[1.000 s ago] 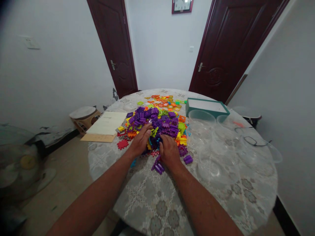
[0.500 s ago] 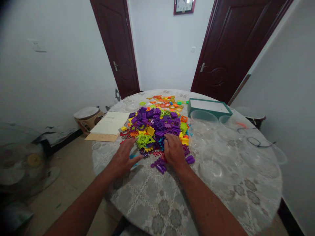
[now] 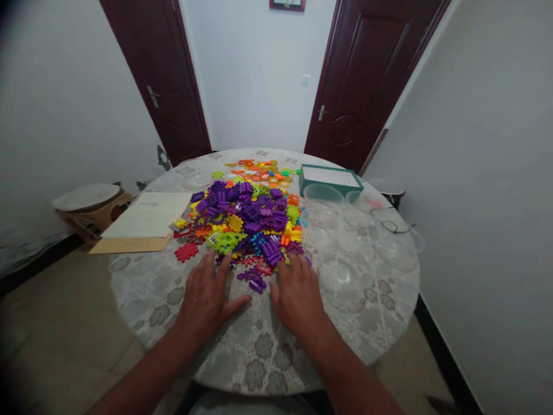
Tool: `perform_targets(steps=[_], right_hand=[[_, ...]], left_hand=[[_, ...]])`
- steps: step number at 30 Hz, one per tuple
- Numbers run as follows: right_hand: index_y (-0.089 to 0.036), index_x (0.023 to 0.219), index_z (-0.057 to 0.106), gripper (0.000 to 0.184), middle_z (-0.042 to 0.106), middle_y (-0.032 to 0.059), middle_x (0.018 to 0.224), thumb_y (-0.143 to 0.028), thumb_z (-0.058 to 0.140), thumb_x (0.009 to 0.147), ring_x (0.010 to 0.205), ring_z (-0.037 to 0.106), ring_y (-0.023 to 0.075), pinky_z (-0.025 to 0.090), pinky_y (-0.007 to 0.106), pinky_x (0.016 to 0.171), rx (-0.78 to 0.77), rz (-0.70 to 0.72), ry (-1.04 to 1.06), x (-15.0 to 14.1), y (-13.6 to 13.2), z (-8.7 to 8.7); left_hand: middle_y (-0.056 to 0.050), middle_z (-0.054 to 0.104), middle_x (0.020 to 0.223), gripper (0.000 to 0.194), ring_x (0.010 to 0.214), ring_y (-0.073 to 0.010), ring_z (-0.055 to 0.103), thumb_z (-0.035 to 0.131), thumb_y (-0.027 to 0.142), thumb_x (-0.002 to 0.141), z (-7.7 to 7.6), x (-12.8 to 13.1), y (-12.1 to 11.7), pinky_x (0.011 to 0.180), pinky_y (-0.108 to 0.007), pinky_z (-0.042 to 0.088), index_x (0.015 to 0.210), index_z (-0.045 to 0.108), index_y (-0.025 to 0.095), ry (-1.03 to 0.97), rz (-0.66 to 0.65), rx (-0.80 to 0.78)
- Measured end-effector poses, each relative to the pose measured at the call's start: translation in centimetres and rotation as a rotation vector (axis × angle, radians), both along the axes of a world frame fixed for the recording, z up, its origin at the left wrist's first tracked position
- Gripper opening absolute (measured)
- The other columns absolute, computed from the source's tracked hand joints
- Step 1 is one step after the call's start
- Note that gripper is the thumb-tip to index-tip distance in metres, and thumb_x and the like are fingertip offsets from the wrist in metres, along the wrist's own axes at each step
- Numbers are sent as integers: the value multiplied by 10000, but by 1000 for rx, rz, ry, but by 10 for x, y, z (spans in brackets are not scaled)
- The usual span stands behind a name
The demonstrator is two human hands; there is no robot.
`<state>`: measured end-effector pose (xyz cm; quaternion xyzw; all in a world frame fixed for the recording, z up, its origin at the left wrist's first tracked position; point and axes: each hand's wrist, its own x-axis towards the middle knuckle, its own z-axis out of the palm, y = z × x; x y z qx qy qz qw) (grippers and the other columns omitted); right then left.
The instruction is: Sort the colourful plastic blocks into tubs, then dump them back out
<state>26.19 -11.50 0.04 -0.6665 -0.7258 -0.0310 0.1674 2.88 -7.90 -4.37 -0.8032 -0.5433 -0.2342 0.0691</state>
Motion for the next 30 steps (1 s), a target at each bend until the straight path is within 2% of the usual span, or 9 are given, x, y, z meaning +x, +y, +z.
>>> perform_targets(steps=[4,8,16,25,30], right_hand=[[-127,1424,593,466,498,244,1557,-269,610,980,1481,425,409,395,583,1210,9,-69,-3,-3,-16,-27],[-119,1427,583,475,463,244,1591,-256,611,972,1515,396,409,388,578,1225,5,-78,9,0,-24,-36],[-86,1414,591,481,449,270,1587,-253,609,963,1529,376,416,364,581,1244,-14,-92,22,3,-21,-39],[-106,1522,504,579,420,251,1622,-290,575,978,1538,346,380,324,565,1253,-27,-130,24,6,6,-32],[-149,1547,498,664,459,261,1577,-342,635,927,1451,431,415,428,564,1135,-107,-215,21,8,28,-31]], left_hand=[[-351,355,1637,1012,1506,-525,390,825,619,788,3,18,-3,1169,-711,349,1586,418,149,28,6,6],[-366,352,1632,986,1509,-533,382,800,633,809,3,22,0,1174,-721,333,1570,442,118,3,14,40],[-367,321,1655,980,1545,-532,325,774,647,826,10,21,-1,1193,-715,311,1570,455,95,-5,-9,68],[-352,326,1662,1033,1557,-531,295,835,641,763,21,36,4,1223,-723,235,1578,479,115,91,-17,1],[-296,349,1679,970,1567,-521,271,788,654,801,22,38,17,1197,-781,218,1576,495,151,124,-11,-53]])
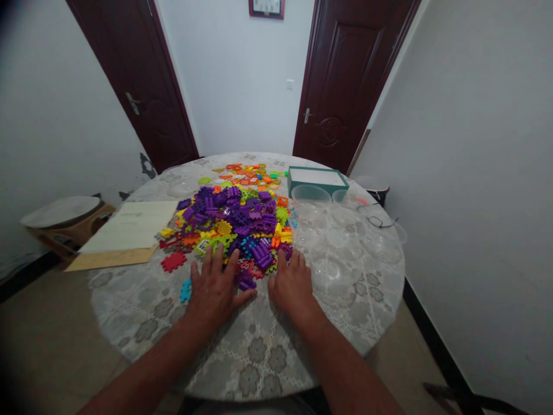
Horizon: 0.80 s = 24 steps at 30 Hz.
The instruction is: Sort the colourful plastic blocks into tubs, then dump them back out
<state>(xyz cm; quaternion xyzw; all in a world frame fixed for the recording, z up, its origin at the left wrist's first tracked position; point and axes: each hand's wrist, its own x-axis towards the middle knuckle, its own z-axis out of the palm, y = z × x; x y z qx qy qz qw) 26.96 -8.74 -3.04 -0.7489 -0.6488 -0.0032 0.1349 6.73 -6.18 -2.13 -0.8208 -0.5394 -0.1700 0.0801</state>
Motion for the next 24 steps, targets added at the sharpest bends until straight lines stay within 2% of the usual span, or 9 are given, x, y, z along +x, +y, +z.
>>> perform_targets(steps=[4,10,14,18,24], right_hand=[[-146,1514,540,635,527,262,1503,-290,637,903,1343,525,403,463,540,1081,13,10,35,2,13,0],[-150,1498,565,655,570,198,1450,-141,593,844,1344,537,319,443,445,1146,47,187,172,-7,23,0],[-121,1445,604,603,577,183,1421,-119,600,843,1341,535,282,420,420,1186,82,280,309,-16,37,-3],[-102,1358,659,512,597,177,1374,-101,585,851,1312,562,259,433,411,1185,140,302,425,-25,55,-3],[-199,1274,722,484,609,124,1404,-72,531,848,1315,591,238,494,434,1148,247,389,587,-47,74,7]], left_hand=[[-270,391,1667,830,1556,-514,297,738,600,866,-4,-9,17,1160,-799,263,1554,527,187,-6,6,0],[-229,481,1616,685,1504,-478,396,671,537,935,-1,-17,45,1166,-758,280,1541,537,246,-27,-10,55],[-226,517,1584,625,1488,-447,422,648,442,953,4,-15,64,1182,-722,270,1525,536,216,-80,-18,72],[-222,570,1525,513,1446,-397,482,585,361,991,6,-18,79,1187,-672,294,1473,565,185,-174,1,87],[-206,614,1463,426,1371,-353,546,556,302,1007,3,-27,98,1190,-625,323,1414,588,177,-280,-4,144]])
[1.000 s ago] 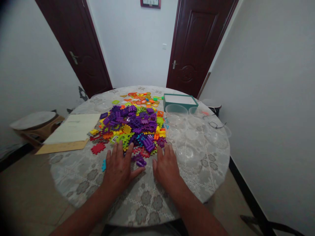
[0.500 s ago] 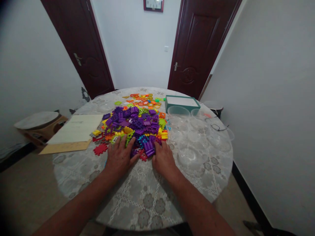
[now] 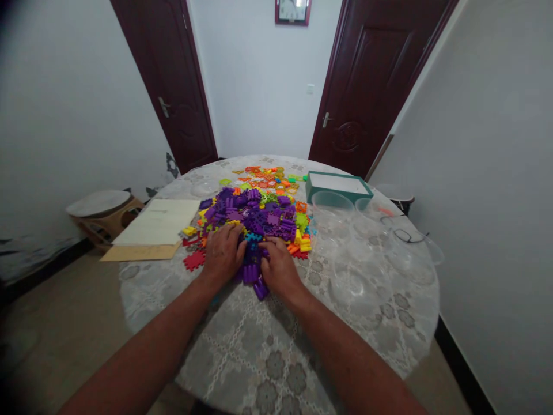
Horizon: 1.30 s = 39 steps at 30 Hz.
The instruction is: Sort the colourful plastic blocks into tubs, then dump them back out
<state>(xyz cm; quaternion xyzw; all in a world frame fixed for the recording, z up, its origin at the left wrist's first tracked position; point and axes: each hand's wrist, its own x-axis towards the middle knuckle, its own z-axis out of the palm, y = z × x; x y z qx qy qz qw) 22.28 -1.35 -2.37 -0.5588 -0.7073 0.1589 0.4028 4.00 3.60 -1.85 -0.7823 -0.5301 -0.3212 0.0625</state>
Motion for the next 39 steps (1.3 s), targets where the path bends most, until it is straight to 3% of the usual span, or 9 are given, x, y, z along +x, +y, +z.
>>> perform_targets(steps=[5,11,15,19,21,24,31,39], right_hand=[[-210,1182,749,414,653,105,1390,-83,481,894,1332,604,203,485,409,1158,33,87,144,-10,12,0],[-230,1148,729,383,635,102,1430,-135,418,946,1331,608,209,531,420,1088,114,-7,277,11,19,0],[-199,1125,724,331,721,115,1242,-148,449,948,1185,666,217,530,376,1017,107,-4,78,28,6,19],[-197,991,715,192,759,74,944,-260,534,994,873,700,202,496,311,809,-178,112,-326,32,-19,43],[-204,985,708,194,764,72,907,-362,595,990,819,699,212,452,297,722,-311,148,-499,27,-30,49],[-214,1033,704,269,779,92,931,-465,683,938,833,716,252,414,305,685,-365,144,-646,15,-41,50],[-204,1121,678,240,785,106,1014,-355,677,934,866,712,249,397,301,692,-414,223,-635,-2,-47,44],[-212,959,693,92,756,63,987,-158,646,900,892,678,209,420,282,742,-408,313,-536,35,-35,46]], left_hand=[[-172,630,1427,378,1356,-312,552,494,243,1030,-6,-11,12,1203,-569,350,1387,602,184,-70,-64,29],[-159,646,1333,349,1315,-279,553,463,256,1042,-3,-27,12,1179,-496,429,1345,608,166,-225,-73,66],[-144,670,1279,311,1277,-273,578,456,274,1049,0,-33,7,1169,-490,443,1284,631,170,-242,-68,88],[-135,696,1249,291,1246,-273,602,461,272,1044,2,-35,3,1147,-491,457,1248,647,178,-229,-84,102],[-131,711,1222,277,1217,-275,620,487,284,1037,3,-34,2,1118,-486,477,1235,652,182,-227,-97,101],[-125,723,1209,268,1200,-277,637,545,306,1021,3,-33,0,1093,-475,494,1238,651,190,-191,-173,73],[-123,699,1208,259,1208,-292,616,605,307,981,-2,-32,-2,1110,-486,479,1205,673,198,-103,-254,-4],[-126,675,1230,277,1222,-288,598,599,244,976,-4,-34,1,1112,-476,474,1239,664,184,-96,-276,-10]])
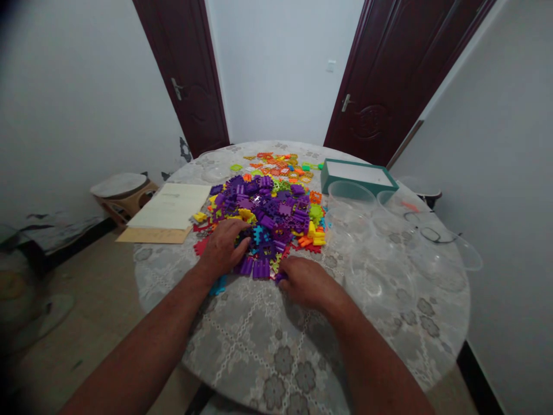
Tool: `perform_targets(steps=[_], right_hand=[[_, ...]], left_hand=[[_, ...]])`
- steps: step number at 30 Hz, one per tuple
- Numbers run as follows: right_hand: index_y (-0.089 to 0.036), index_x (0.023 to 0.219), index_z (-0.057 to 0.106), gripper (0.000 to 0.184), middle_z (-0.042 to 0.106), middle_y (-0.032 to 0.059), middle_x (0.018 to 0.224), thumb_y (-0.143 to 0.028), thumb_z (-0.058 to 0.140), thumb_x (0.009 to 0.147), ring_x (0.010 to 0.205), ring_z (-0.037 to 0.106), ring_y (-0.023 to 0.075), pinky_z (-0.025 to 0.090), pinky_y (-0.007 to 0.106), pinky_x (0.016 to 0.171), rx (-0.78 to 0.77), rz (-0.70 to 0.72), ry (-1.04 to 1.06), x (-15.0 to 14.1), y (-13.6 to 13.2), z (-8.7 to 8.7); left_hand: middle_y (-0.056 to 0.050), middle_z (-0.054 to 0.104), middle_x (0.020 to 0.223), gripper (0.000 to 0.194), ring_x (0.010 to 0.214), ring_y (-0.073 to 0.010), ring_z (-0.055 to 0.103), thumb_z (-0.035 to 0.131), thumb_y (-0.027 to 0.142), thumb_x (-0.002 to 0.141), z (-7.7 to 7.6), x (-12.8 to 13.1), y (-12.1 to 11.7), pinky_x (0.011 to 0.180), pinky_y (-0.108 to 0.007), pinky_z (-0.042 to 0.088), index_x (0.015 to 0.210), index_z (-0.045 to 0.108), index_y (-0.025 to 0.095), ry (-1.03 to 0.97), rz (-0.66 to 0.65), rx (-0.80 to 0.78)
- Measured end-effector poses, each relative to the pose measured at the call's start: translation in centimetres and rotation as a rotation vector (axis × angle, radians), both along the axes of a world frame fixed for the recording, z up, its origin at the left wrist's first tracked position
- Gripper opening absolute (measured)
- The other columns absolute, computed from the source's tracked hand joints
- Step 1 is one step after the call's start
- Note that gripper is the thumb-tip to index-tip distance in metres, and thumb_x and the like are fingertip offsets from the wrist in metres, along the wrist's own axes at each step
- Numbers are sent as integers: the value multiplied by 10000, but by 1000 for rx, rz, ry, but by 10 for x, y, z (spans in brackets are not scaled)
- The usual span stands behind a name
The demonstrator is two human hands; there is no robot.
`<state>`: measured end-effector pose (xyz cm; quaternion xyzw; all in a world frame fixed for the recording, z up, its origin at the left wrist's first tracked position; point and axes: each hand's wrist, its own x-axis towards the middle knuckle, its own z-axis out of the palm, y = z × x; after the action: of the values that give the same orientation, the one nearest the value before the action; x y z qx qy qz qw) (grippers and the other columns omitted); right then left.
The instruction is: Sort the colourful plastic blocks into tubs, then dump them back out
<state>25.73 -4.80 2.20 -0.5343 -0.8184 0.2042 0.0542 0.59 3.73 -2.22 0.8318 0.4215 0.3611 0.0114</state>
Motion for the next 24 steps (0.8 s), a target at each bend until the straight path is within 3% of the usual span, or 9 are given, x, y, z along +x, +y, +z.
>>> perform_targets(steps=[6,10,16,19,24], right_hand=[[-199,994,651,75,696,49,980,-164,590,967,923,642,195,471,300,828,146,-99,270,7,12,0],[-212,1029,660,63,677,48,1036,-196,622,982,1002,630,200,485,328,905,197,-5,406,-11,9,-7],[-193,1122,646,143,627,92,1172,-213,636,981,1047,606,222,496,353,910,185,-8,206,-40,-1,-21],[-195,1115,635,146,607,86,1201,-210,646,969,1056,598,213,494,335,910,162,-27,181,-45,-2,-22],[-213,1131,624,192,582,69,1194,-225,685,949,1019,589,201,482,321,880,144,-28,159,-47,-2,-22]], left_hand=[[-112,675,1200,203,1195,-270,606,611,253,983,2,1,-1,1090,-462,485,1151,713,202,-38,-44,37],[-102,684,1163,146,1164,-271,614,625,250,975,4,1,-3,1072,-474,488,1070,728,213,-22,-53,39],[-116,677,1209,192,1197,-294,607,636,256,967,5,1,-3,1088,-498,482,1133,724,219,-25,-9,59],[-130,658,1259,294,1222,-304,600,639,261,959,5,-2,3,1099,-497,481,1246,679,216,-92,76,103],[-148,667,1207,283,1205,-332,600,601,292,969,3,-13,18,1113,-527,464,1225,661,186,-163,257,156]])
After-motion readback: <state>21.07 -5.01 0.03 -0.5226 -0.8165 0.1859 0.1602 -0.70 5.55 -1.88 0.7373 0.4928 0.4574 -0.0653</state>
